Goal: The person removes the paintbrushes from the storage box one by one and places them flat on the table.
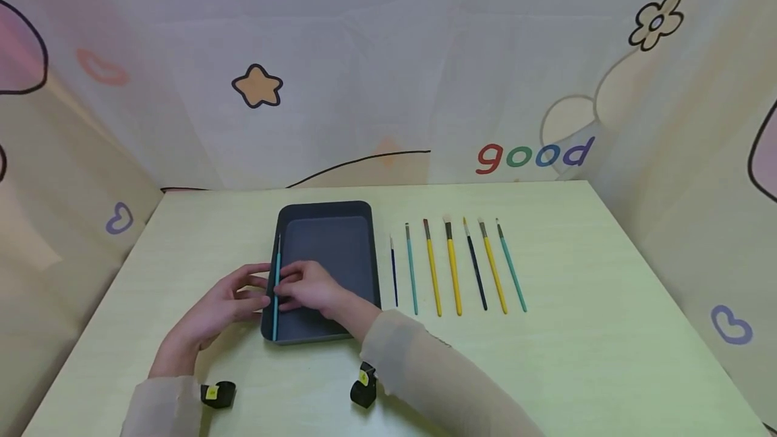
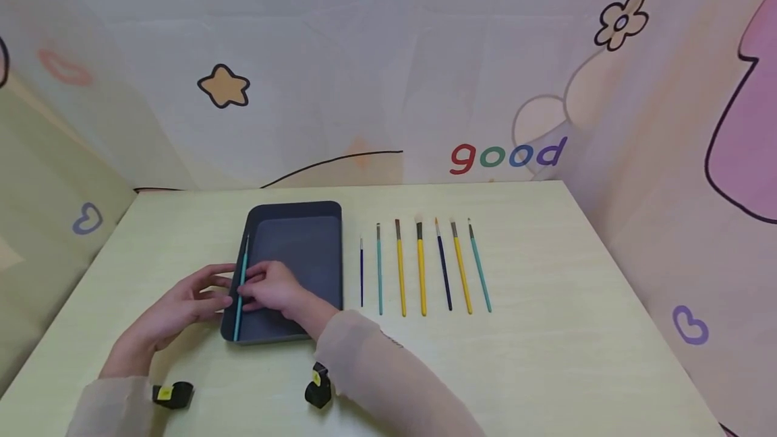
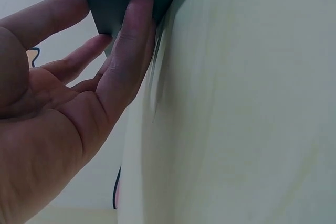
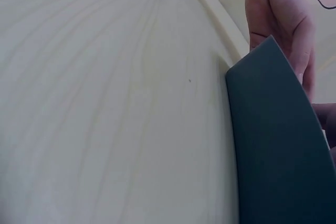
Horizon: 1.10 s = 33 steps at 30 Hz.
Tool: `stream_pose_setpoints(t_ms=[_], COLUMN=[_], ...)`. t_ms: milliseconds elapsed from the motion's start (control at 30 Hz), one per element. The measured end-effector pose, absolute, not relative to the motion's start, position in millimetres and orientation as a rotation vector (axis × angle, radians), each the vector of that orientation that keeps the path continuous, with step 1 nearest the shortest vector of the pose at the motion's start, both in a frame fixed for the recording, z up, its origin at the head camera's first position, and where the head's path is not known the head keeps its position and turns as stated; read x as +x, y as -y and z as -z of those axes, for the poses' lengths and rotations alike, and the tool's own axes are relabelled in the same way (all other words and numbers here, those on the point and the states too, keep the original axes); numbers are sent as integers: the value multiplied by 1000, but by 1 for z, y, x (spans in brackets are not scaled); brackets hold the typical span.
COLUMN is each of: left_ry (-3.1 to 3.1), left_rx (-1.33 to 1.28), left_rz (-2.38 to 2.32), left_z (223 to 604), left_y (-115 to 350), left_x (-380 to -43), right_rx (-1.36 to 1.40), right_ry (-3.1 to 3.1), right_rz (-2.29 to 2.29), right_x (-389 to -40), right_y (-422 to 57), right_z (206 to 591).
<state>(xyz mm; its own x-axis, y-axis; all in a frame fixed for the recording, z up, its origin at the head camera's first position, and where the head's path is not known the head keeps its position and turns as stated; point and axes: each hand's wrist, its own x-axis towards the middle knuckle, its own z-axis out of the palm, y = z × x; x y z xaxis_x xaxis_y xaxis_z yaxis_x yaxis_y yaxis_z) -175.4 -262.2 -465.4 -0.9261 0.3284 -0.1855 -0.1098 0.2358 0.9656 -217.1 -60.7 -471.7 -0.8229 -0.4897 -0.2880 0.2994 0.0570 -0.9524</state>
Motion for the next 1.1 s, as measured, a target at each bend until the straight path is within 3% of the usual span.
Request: stream_pose_setpoints(t_ms=[667,1100], left_ry=[-2165,-2202], left_rx=[132,104], left_rz=[-1735,-1712], left_z=[464,463], left_y=[261,257], left_x=[-175,-177], right_rx=[-103,-186], right_ry=[-1733,-1720], right_rz=[1926,1930], right_x=[-216,-209], right_y=[55,31], right_z=[472,450])
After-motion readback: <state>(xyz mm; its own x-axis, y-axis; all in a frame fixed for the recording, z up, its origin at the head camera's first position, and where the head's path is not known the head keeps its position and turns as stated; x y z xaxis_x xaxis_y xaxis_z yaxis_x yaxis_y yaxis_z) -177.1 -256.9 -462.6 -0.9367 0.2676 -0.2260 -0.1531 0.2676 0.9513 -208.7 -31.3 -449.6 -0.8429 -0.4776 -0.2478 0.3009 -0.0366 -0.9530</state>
